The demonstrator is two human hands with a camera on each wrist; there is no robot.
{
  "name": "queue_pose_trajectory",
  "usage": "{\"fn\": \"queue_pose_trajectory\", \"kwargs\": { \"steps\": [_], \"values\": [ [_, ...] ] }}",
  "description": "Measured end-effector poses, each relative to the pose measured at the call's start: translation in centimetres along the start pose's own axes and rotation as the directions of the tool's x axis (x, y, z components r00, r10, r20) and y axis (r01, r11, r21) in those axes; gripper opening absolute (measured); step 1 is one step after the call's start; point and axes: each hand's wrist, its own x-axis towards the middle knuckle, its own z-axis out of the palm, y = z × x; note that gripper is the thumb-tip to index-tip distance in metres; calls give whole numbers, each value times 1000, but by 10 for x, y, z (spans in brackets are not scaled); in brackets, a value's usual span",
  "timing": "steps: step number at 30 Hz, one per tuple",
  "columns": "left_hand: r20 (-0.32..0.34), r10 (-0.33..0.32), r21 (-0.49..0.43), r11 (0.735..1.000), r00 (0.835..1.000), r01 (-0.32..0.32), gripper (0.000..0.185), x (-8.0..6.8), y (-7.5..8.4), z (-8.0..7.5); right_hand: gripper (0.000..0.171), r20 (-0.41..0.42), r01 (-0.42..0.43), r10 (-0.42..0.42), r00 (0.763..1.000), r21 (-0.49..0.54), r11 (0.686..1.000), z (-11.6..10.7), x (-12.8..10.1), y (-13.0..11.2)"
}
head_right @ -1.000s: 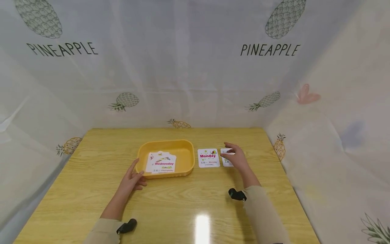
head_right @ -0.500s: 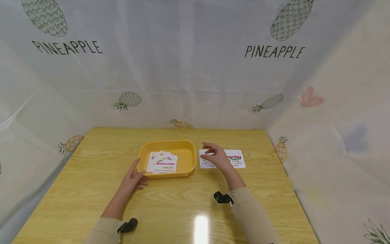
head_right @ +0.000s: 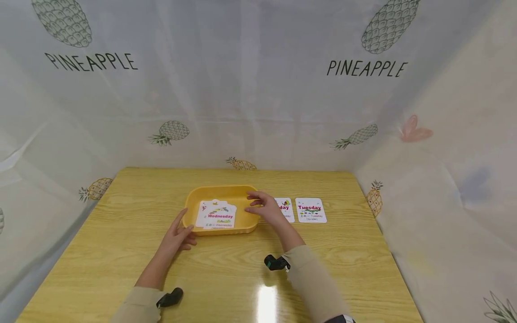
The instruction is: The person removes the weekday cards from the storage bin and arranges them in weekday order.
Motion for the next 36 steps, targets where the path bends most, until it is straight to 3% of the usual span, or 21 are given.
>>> {"fn": "queue_pose_trajectory", "kwargs": {
  "steps": [7, 14, 22, 30, 36],
  "values": [
    [-5, 1, 3, 1000, 1000, -1, 71, 1, 0, 1, 51, 43, 1, -1, 999, -4, 1000, 16, 10, 2],
    [-12, 41, 19, 999, 999, -40, 69, 1, -4, 0, 54, 94, -54, 64, 993, -110, 992, 29, 24, 3],
    [-18, 39, 11, 999, 999, -39, 70, 1, -4, 0, 61, 162, -118, 144, 976, -161, 980, 37, 36, 6],
    [-19, 34, 8, 999, 999, -34, 69, 2, -3, 0, 73, 237, -155, 249, 939, -354, 922, 43, 44, 7],
    [-20, 41, 4, 999, 999, -41, 71, 3, -4, 0, 74, 299, -84, 226, 927, -424, 902, 45, 48, 10]
  ]
}}
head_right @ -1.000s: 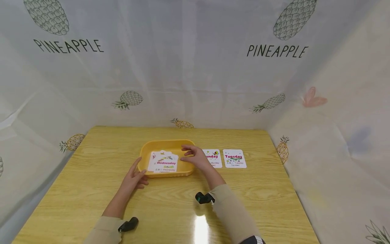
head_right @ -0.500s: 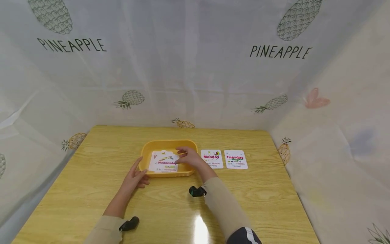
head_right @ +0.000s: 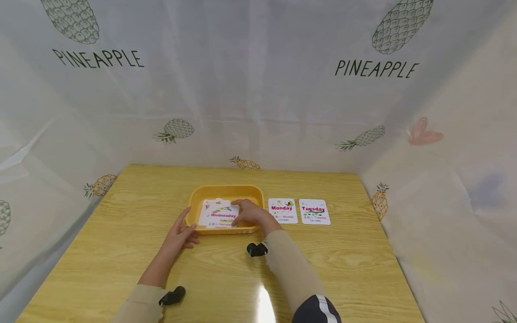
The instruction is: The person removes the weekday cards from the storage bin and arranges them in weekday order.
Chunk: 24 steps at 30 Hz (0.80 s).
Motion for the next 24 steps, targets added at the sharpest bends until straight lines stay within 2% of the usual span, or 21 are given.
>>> {"fn": "queue_pose_trajectory", "kwargs": {
  "steps": [5, 10, 20, 24],
  "values": [
    [2, -2, -3, 1000, 1000, 2, 71, 0, -1, 0, 74, 6, -2, 2, 1000, -46, 999, 1, 3, 3],
    [-7, -4, 2, 1000, 1000, 4, 70, -1, 0, 1, 72, -5, 7, -7, 1000, -40, 999, 2, 6, 5],
    [-5, -6, -9, 1000, 1000, 6, 70, -2, 1, 2, 64, -108, -11, 11, 994, 9, 1000, 5, 5, 4],
    [-2, -11, -7, 1000, 1000, 11, 71, -2, 1, 1, 58, -153, 9, -3, 988, 34, 999, 6, 4, 4]
  ]
}}
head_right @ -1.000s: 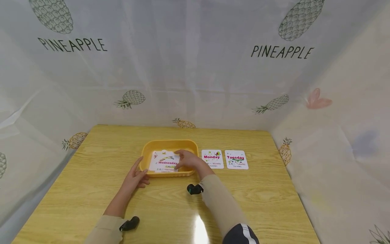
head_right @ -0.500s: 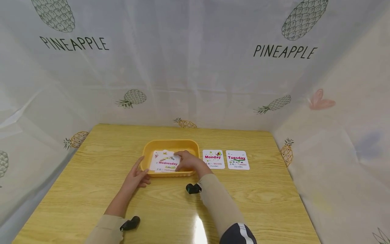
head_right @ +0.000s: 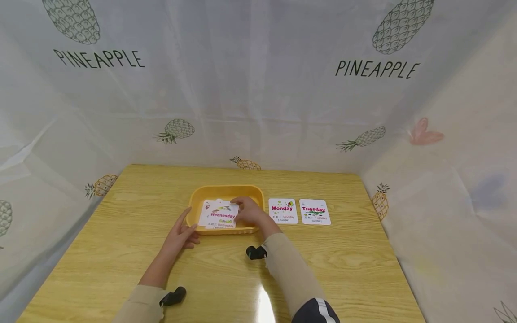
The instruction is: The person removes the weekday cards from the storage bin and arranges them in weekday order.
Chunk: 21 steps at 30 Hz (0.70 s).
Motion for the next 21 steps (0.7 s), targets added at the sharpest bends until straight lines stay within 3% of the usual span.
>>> {"fn": "queue_pose_trajectory", "kwargs": {
  "steps": [7, 13, 21],
  "values": [
    [2, -4, 2, 1000, 1000, 4, 71, 1, 1, 0, 45, -40, 36, -34, 999, 41, 998, -2, -4, -2],
    [11, -25, -1, 1000, 1000, 25, 70, 2, 1, -2, 35, -85, 54, -54, 995, 4, 999, -2, -6, -4],
    [14, -7, 2, 1000, 1000, 7, 70, 1, 0, -2, 34, -107, 62, -58, 993, 35, 997, -2, -5, -1]
  ]
}}
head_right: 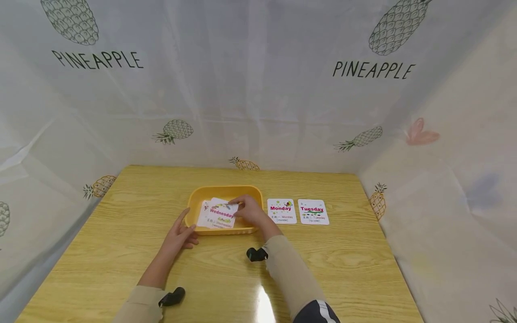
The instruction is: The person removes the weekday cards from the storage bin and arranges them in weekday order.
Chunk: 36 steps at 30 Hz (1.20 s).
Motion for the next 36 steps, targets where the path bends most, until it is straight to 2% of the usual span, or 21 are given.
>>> {"fn": "queue_pose_trajectory", "kwargs": {
  "steps": [7, 12, 18, 25, 31, 36],
  "values": [
    [-21, 13, 20, 1000, 1000, -13, 69, -1, 0, 3, 35, 30, 2, -3, 1000, 26, 1000, 1, -1, 2],
    [-12, 6, 16, 1000, 1000, -6, 70, -4, 5, 2, 33, 25, -1, 0, 1000, 50, 999, 0, -4, 0],
    [-16, 9, 18, 1000, 1000, -9, 70, -2, 3, 2, 34, -31, -33, 38, 999, 153, 988, -4, -6, -2],
    [-27, 31, 13, 999, 999, -31, 68, -3, 0, 1, 33, -148, -14, 41, 988, 176, 984, -19, -15, -12],
    [-27, 34, 9, 999, 999, -34, 69, -3, -1, 2, 36, -185, 4, 57, 981, 315, 949, -36, -24, -13],
    [-27, 29, 2, 1000, 999, -29, 69, -4, -1, 2, 40, -203, 25, 49, 978, 350, 936, -48, -35, -17]
  ]
}}
